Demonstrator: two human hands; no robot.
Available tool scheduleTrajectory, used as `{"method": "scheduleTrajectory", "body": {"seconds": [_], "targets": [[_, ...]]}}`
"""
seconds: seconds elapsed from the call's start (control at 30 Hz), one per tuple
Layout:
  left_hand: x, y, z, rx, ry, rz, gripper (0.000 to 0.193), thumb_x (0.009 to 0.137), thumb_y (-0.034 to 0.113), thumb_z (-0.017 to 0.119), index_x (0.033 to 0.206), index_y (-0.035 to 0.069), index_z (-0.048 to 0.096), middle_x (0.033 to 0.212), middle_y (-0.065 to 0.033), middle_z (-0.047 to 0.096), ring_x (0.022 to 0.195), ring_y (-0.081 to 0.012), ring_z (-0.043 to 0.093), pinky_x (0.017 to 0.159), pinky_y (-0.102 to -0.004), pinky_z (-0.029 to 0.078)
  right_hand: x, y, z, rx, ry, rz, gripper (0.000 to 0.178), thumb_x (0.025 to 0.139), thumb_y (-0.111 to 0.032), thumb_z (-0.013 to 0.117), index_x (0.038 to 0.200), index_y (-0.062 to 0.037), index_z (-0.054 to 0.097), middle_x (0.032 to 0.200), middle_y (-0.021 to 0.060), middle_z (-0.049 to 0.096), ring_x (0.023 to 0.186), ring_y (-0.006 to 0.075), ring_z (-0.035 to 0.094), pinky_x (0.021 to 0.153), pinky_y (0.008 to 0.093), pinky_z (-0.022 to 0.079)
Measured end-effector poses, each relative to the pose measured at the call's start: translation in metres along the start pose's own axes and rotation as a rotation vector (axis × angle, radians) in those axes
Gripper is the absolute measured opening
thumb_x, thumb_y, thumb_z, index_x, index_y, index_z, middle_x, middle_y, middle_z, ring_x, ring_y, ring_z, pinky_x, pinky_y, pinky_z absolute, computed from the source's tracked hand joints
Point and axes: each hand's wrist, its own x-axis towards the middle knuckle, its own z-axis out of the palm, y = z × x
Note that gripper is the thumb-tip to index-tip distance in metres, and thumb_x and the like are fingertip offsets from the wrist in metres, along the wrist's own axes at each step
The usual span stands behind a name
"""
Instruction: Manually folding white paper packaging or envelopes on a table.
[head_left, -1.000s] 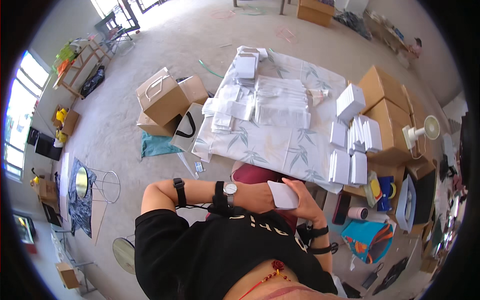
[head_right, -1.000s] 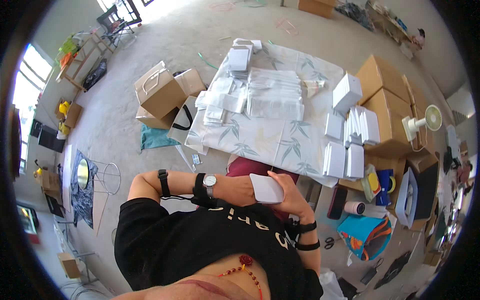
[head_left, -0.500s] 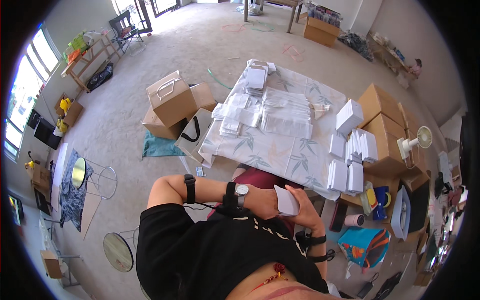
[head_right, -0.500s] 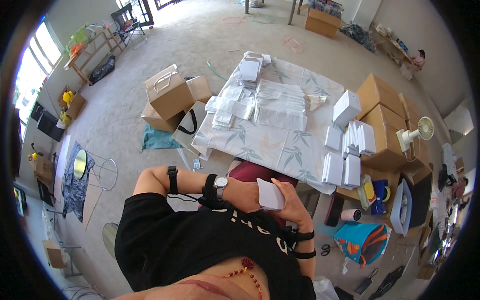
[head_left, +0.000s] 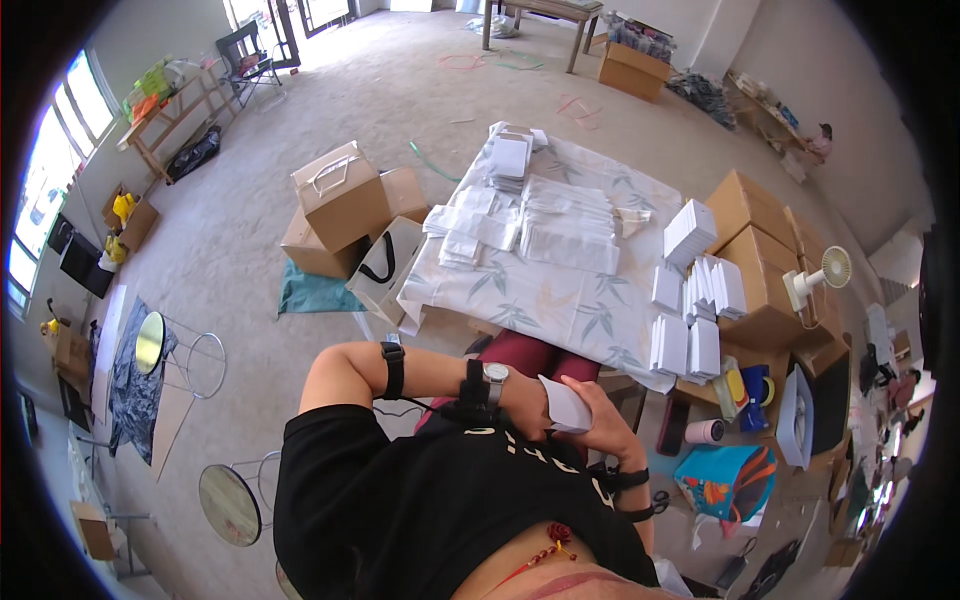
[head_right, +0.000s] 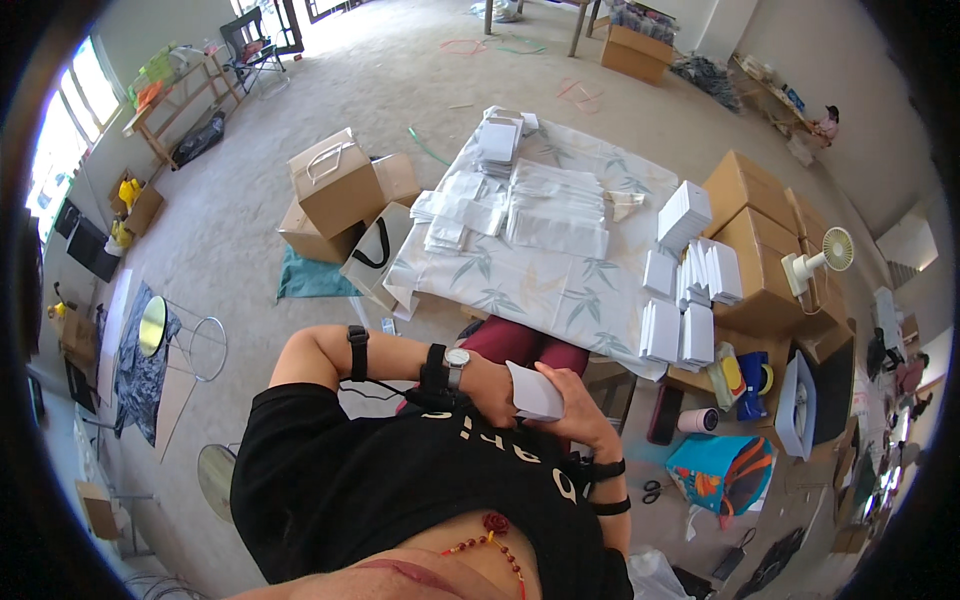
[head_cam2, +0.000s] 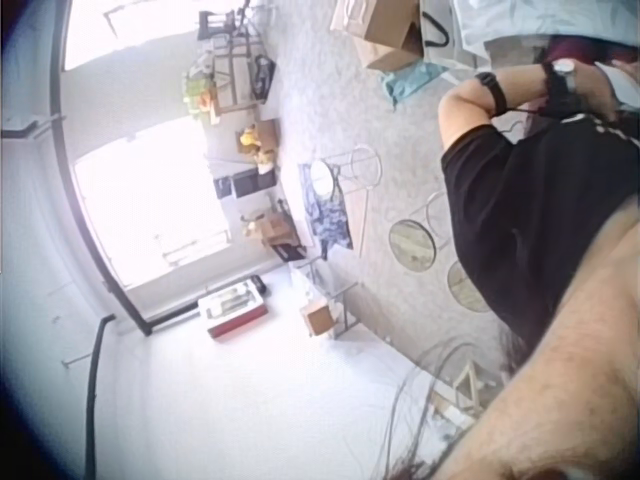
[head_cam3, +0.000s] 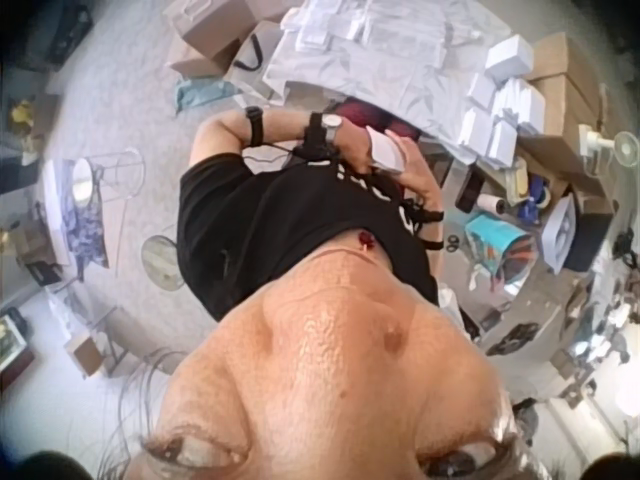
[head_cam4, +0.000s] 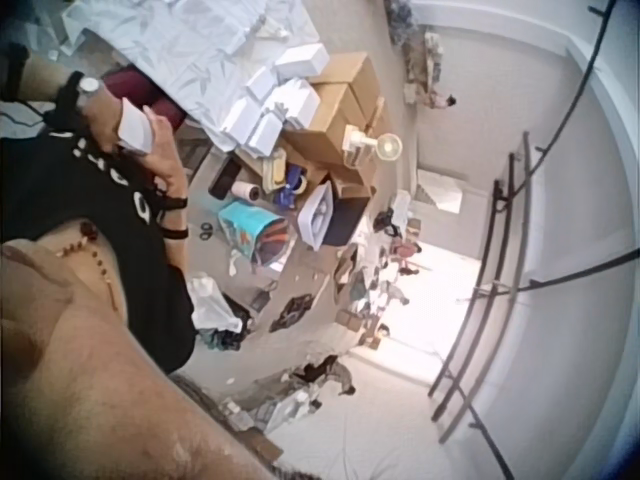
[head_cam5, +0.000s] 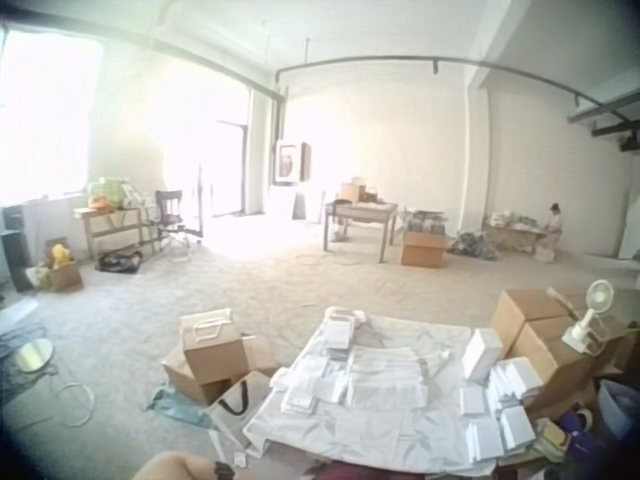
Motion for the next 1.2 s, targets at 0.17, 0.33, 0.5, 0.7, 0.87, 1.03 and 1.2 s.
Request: {"method": "scheduleTrajectory", "body": {"seconds": [0.17,0.33,0.5,0.7,0.87,1.03,1.2], "targets": [[-0.002,-0.027,0.034,0.067,-0.074,0.075,0.036,0.085,0.027,0.065,0.111,0.002,0.065,0.109,-0.0197,0.066,0.106,-0.0399,0.062,0.095,-0.0499,0.05,-0.002,0.003,0.001,0.032,-0.049,0.034,0.099,0.068,-0.03,0.094,0.15,-0.0031,0.046,0.129,0.0174,0.057,0.122,0.0327,0.056,0.109,0.0402,0.043],[-0.005,-0.044,0.046,0.233,-0.041,0.25,0.036,0.086,0.027,0.064,0.111,0.001,0.065,0.109,-0.0203,0.065,0.106,-0.04,0.062,0.095,-0.05,0.049,0.002,0.004,0.001,0.069,-0.047,0.029,0.1,0.066,-0.03,0.093,0.149,-0.0003,0.046,0.125,0.0183,0.059,0.12,0.0332,0.057,0.108,0.0411,0.043],[0.001,0.004,-0.007,-0.009,-0.014,0.06,0.038,0.087,0.029,0.065,0.112,0.001,0.064,0.111,-0.022,0.067,0.106,-0.0394,0.063,0.094,-0.0498,0.05,0.0,0.012,0.004,0.122,-0.092,0.083,0.098,0.068,-0.032,0.093,0.149,-0.0008,0.047,0.125,0.0185,0.059,0.12,0.0332,0.057,0.108,0.0411,0.042],[0.015,0.023,-0.051,-0.341,-0.433,-0.243,0.039,0.092,0.034,0.059,0.114,0.002,0.065,0.111,-0.022,0.07,0.101,-0.0383,0.063,0.091,-0.047,0.05,0.003,0.02,0.004,0.167,-0.125,0.07,0.097,0.071,-0.036,0.092,0.149,-0.0016,0.047,0.124,0.0178,0.059,0.121,0.0326,0.057,0.109,0.0401,0.042],[0.019,0.0,-0.034,-0.022,-0.538,0.066,0.031,0.099,0.028,0.052,0.101,0.0,0.066,0.1,-0.02,0.069,0.097,-0.0356,0.066,0.085,-0.0445,0.052,0.003,0.029,0.006,0.272,-0.164,0.159,0.095,0.072,-0.03,0.091,0.151,-0.0058,0.046,0.131,0.0153,0.057,0.126,0.0297,0.056,0.111,0.038,0.041],[0.016,-0.041,0.004,-0.101,-0.477,0.137,0.029,0.101,0.026,0.051,0.098,0.001,0.066,0.096,-0.0187,0.068,0.093,-0.0344,0.066,0.083,-0.0452,0.052,0.01,0.041,0.004,0.298,-0.206,0.166,0.095,0.072,-0.031,0.091,0.152,-0.0057,0.045,0.132,0.0158,0.057,0.126,0.03,0.056,0.11,0.0383,0.041],[0.026,-0.033,-0.01,-0.307,-0.49,-0.121,0.036,0.097,0.03,0.058,0.11,-0.001,0.068,0.105,-0.0232,0.069,0.103,-0.041,0.065,0.091,-0.0472,0.05,0.016,0.053,0.004,0.321,-0.236,0.151,0.095,0.073,-0.037,0.089,0.151,-0.004,0.046,0.132,0.0197,0.058,0.125,0.0336,0.056,0.111,0.041,0.041]]}}
